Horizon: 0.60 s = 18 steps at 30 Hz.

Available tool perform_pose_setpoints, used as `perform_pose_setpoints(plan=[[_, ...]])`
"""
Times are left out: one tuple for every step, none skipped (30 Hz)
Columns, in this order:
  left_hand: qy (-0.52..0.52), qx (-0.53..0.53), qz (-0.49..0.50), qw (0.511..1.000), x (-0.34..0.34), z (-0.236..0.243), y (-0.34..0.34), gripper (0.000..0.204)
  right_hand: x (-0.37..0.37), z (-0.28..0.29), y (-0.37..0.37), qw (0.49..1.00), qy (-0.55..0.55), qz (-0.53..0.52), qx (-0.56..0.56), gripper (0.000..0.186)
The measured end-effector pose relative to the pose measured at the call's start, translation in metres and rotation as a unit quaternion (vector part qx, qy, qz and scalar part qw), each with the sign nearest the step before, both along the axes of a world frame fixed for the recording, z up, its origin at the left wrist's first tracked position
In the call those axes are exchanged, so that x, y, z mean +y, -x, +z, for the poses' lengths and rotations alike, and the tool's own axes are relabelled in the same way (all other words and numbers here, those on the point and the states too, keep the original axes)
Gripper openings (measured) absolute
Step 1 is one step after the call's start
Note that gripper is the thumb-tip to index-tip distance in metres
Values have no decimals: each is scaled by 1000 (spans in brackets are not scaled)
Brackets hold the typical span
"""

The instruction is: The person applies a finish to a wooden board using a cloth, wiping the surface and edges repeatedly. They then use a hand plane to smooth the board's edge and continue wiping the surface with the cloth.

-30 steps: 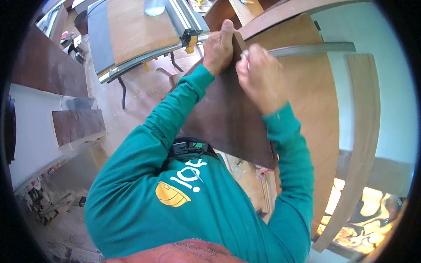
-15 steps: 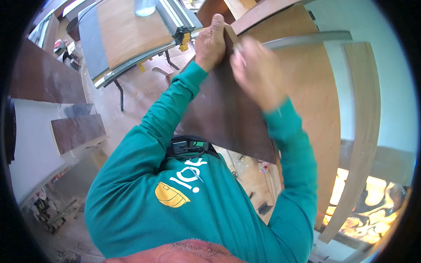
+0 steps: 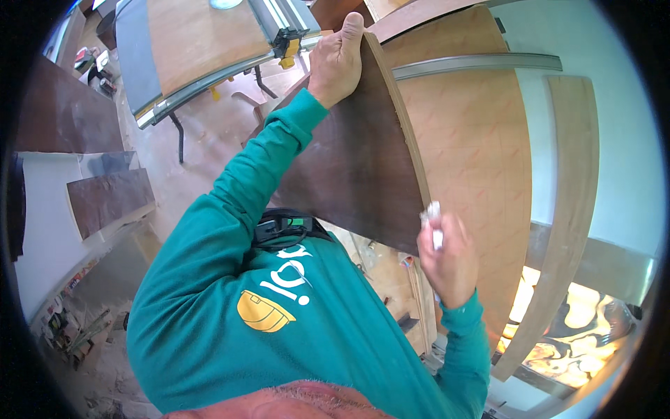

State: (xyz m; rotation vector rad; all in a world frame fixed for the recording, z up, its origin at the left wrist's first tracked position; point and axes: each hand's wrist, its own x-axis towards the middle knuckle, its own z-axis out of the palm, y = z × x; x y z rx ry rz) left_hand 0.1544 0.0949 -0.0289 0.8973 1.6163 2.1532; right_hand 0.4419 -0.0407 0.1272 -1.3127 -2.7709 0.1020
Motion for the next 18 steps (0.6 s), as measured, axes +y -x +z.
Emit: perform_pose_setpoints(plan=[[-13, -1, 7, 1000, 4, -3, 2, 76, 16, -4, 18, 999, -9, 30, 18, 12], [-25, -7, 7, 1000, 8, -7, 2, 77, 31, -7, 38, 998, -16, 52, 30, 12], [-13, -11, -2, 1000, 10, -9, -2, 78, 46, -8, 56, 999, 3, 44, -5, 13], [-1, -8, 2, 1000, 10, -10, -1, 78, 67, -12, 74, 998, 22, 50, -32, 14], [12, -5, 6, 1000, 11, -11, 1, 79, 84, -19, 100, 993, -49, 103, -10, 18], [20, -1, 12, 1000, 15, -11, 3, 80, 90, -26, 115, 982, -119, 147, 9, 22], [20, 12, 24, 999, 14, -8, 6, 80, 93, -26, 115, 985, -96, 134, 51, 25], [21, 21, 35, 999, 10, -6, 9, 79, 93, -27, 114, 986, -71, 121, 88, 27], [25, 23, 46, 998, 5, -9, 6, 78, 93, -28, 108, 986, -42, 107, 119, 30], [16, 71, 82, 994, 12, -19, 13, 73, 100, -33, 105, 978, 4, 110, 176, 37], [-36, 70, 41, 996, 3, -13, 14, 58, 104, -41, 99, 966, 48, 56, 247, 37], [-27, 69, 45, 996, -1, -7, 12, 63, 110, -51, 100, 942, 87, 7, 324, 38], [-17, 70, 50, 996, -3, -5, 9, 69, 116, -57, 95, 908, 124, -39, 399, 38], [-40, 75, 50, 995, -3, -5, 12, 66, 124, -60, 88, 844, 197, -141, 479, 39], [-60, 78, 41, 994, -5, -7, 11, 64, 124, -68, 81, 839, 178, -139, 495, 38], [-81, 80, 31, 993, -7, -9, 9, 62, 122, -79, 78, 834, 159, -136, 510, 38], [-93, 200, 102, 970, -7, -12, 13, 42, 124, -84, 82, 830, 138, -121, 527, 39], [-126, 136, 118, 975, -5, -15, 11, 36, 114, -79, 86, 822, 181, -126, 525, 41]])
